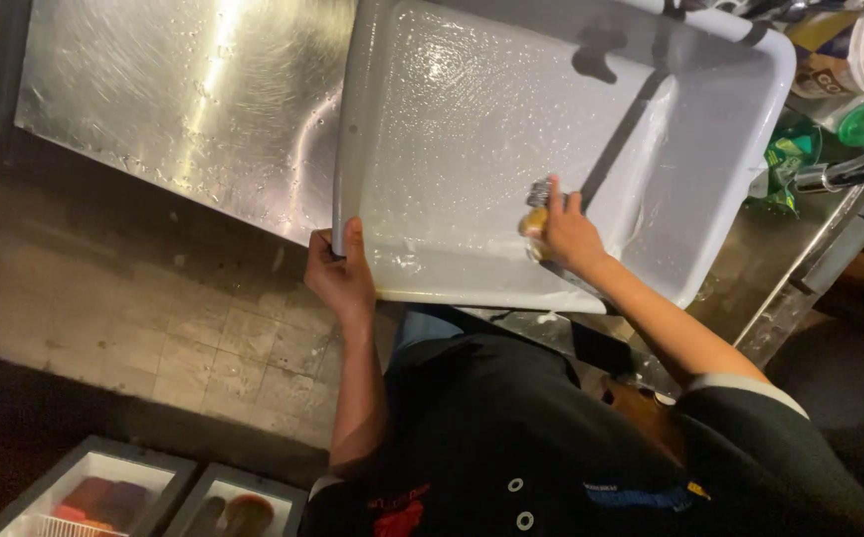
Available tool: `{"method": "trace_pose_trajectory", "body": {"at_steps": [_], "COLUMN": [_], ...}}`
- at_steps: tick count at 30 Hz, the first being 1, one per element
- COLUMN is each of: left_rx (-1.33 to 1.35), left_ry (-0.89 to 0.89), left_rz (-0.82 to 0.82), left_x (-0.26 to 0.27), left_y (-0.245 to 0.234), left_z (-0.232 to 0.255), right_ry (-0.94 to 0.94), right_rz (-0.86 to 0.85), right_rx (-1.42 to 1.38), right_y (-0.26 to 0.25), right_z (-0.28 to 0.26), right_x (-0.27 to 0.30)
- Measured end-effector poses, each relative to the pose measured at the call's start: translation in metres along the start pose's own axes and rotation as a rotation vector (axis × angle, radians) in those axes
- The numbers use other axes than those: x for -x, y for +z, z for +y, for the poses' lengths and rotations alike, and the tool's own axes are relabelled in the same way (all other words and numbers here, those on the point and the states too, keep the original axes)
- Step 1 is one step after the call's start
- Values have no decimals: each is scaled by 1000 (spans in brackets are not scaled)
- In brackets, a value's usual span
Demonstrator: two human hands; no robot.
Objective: The person washes a white plastic tray in a commercial kitchen sink. They use a sponge and steel wool to scrub the tray, rinse it with water, and repeat the process until the tray is clean.
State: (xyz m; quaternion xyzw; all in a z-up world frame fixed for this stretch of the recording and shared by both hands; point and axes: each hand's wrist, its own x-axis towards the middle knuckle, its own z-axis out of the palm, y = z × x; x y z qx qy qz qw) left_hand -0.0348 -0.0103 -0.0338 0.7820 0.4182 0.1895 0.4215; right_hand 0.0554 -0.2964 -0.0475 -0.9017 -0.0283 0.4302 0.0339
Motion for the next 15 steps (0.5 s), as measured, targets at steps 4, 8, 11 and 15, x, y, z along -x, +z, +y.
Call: {"method": "trace_pose_trajectory", "body": {"at_steps": [4,8,11,15], "left_rx": [34,92,108,87], "left_ry": [14,-9,-22,-3], "left_rz": [9,-6,9,23], "left_x": [-3,-4,-4,-8], "left_y": [-1,-8,-5,-5], "left_z": [-3,-4,-1,4], "right_ry": [-348,-118,214,-385], "right_rz": [157,557,627,675], "right_rx": [96,260,-581,505], "right_y": [27,60,8,29], "right_z": [-38,67,87,10], "right_x": [-46,-173,-165,-64]}}
